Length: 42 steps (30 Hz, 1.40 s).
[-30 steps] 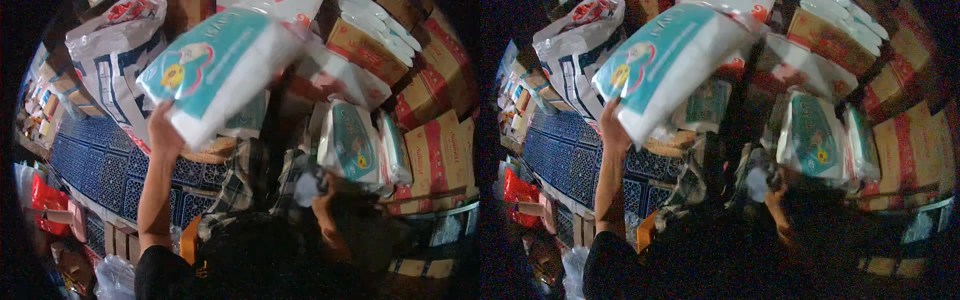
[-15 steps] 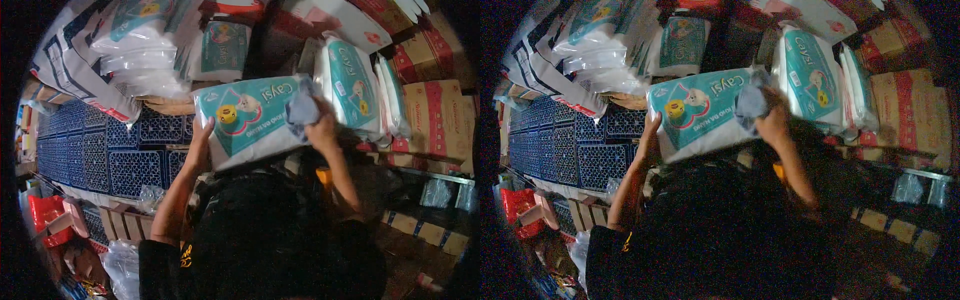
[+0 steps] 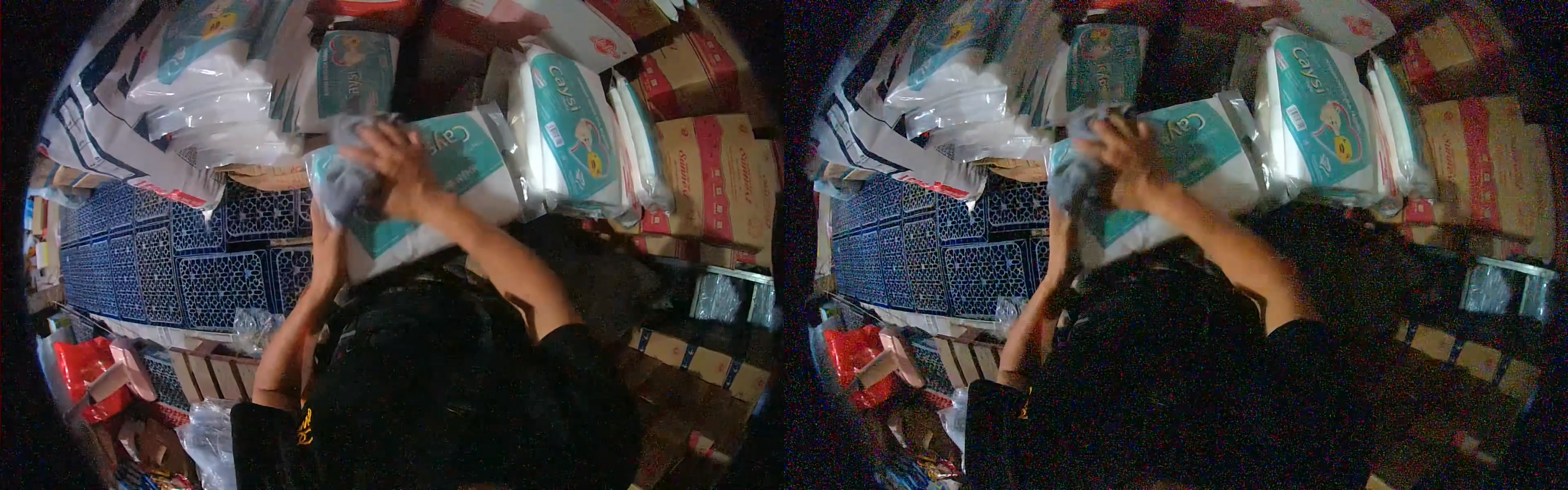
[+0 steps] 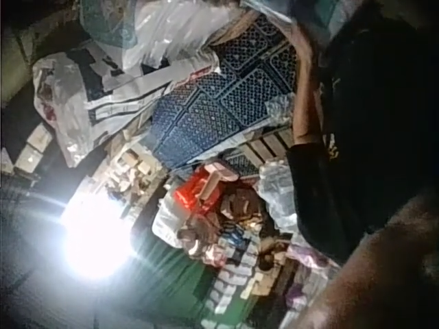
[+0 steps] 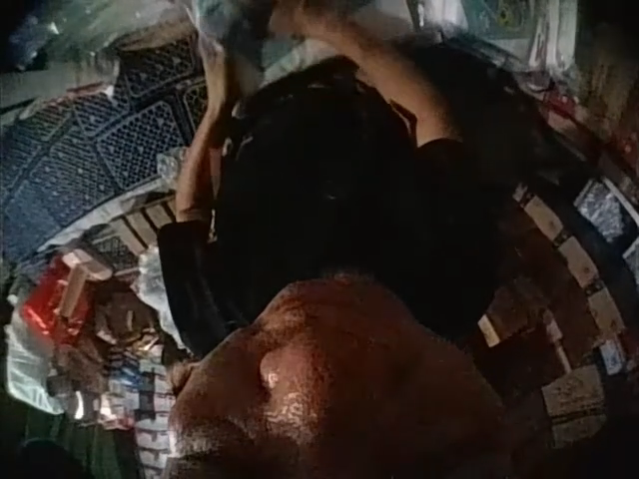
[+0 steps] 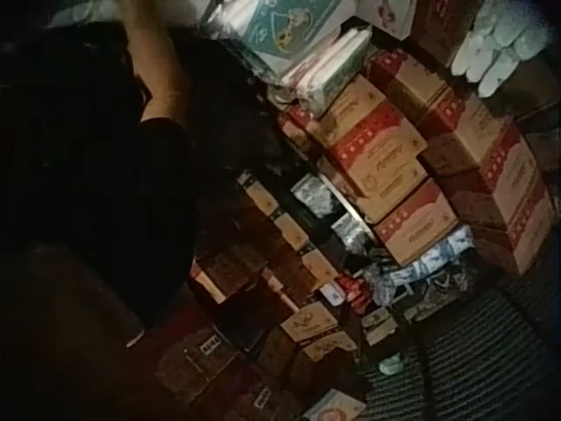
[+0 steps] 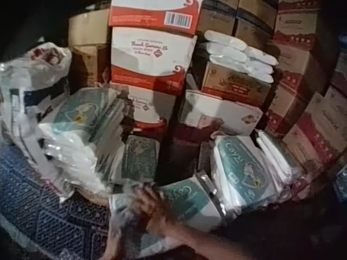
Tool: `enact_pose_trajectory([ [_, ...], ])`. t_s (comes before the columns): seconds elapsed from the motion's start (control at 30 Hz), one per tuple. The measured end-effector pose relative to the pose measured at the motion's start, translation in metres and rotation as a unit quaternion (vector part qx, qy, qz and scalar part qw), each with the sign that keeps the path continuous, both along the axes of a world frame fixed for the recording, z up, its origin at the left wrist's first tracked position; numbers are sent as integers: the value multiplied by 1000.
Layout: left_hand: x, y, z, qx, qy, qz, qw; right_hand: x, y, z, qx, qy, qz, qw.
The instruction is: Wipe and clean packages of wet wipes or diapers with a cloth and stack them in the storage area.
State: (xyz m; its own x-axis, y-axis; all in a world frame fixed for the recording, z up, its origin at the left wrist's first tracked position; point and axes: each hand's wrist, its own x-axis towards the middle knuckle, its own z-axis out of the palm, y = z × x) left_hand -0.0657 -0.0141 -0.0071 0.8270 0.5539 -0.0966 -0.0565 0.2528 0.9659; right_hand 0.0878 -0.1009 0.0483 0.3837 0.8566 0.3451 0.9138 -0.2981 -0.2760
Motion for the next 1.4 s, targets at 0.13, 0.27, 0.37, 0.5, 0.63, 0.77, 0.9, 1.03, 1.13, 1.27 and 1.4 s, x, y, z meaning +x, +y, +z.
enact_pose_trajectory([
  [0.13,6,-11,46,-134,46,-6,990,56,-35,-10,20,32,-108,993],
  [0.27,5,-18,46,-154,32,23,987,83,-93,-16,35,61,-183,981],
  [0.37,-1,-17,30,-173,27,34,984,58,-120,-4,49,82,-174,980],
  [0.5,0,-18,28,-155,17,45,987,0,-156,20,13,64,-182,981],
  [0.63,3,-17,37,-133,26,42,990,-42,-175,26,-28,5,-211,977],
  [0.77,8,-1,25,-16,76,-4,997,-47,-164,33,-134,-31,-58,989],
  [0.9,10,2,30,-327,48,-53,942,-61,-95,13,-45,-87,153,983],
  [1.03,7,20,40,-323,73,-98,939,-81,-35,19,-20,-81,195,977],
  [1.13,7,29,37,-380,49,-148,912,-77,-38,16,-12,-91,193,977],
  [1.27,6,24,30,-309,44,-163,936,-52,-88,9,-61,-103,145,982],
  [1.4,14,26,38,-190,1,-192,963,-15,-138,34,-178,-48,-26,983],
])
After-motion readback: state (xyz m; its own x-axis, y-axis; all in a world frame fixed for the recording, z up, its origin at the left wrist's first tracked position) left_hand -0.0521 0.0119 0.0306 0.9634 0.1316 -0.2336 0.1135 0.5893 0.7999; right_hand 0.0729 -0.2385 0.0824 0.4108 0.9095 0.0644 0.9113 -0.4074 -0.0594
